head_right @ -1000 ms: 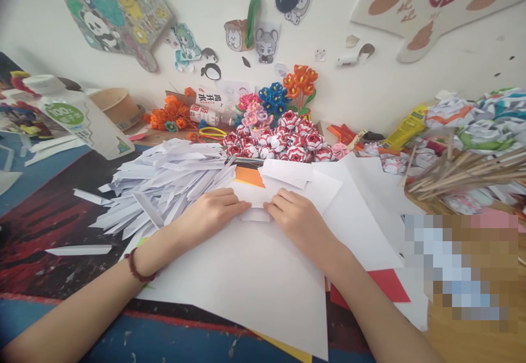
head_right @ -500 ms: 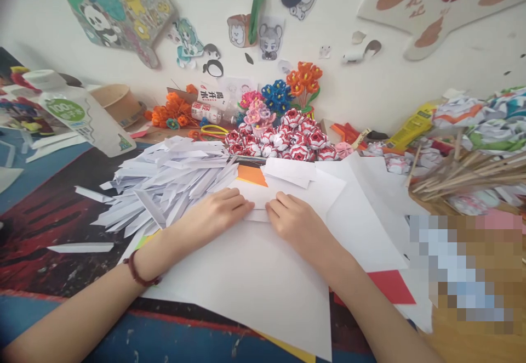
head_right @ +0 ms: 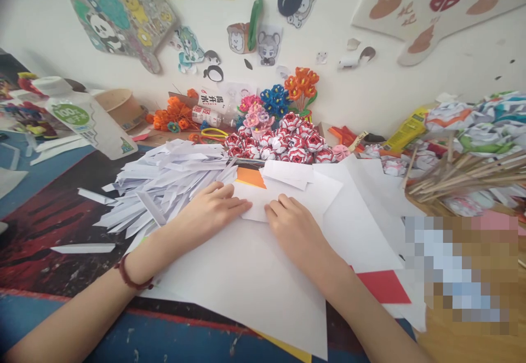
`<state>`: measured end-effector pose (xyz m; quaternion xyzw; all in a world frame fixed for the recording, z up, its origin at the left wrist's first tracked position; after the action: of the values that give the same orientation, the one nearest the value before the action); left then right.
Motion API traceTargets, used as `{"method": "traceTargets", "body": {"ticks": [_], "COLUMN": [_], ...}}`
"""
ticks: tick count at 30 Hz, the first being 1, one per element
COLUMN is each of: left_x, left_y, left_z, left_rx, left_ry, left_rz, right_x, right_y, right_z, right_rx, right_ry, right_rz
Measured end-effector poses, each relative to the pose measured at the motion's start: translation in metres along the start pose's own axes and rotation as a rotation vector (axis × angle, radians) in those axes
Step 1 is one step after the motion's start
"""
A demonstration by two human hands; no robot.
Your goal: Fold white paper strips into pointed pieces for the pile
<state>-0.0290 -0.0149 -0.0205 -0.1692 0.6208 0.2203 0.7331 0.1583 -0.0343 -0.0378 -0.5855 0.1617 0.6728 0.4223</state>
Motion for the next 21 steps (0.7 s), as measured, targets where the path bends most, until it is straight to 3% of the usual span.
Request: {"method": "traceTargets", "body": {"ticks": [8, 12, 16, 21], "left_x": [-0.004, -0.004, 0.008, 0.021], "left_y": [-0.004, -0.005, -0.004, -0.002], "left_z": [0.001, 0.002, 0.008, 0.015], "left_rx": [-0.066, -0.195, -0.350, -0.362], "left_ry": [-0.034, -0.088, -0.179, -0.264], "left_rz": [0.008, -0.034, -0.083, -0.209], "right_x": [-0.004, -0.003, -0.002, -0.003], "right_y": [0.001, 0.001, 0.002, 0.000], "right_z": [0.000, 0.000, 0.001, 0.003], "right_rx": [0.071, 0.054, 0.077, 0.183], "right_ry": [0.047, 0.037, 0.002, -0.040], "right_rz": [-0.010, -0.011, -0.020, 0.086]}}
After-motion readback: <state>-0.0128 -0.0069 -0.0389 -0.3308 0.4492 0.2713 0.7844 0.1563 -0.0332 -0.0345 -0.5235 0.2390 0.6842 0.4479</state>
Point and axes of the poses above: each hand's wrist, its own z-axis towards the middle knuckle, its own x-axis out of the palm, y = z × x, the point moved 2 cm from there along z, towards the middle knuckle, and after that the axes turned 10 degrees about -z, right-handed, at the moved point
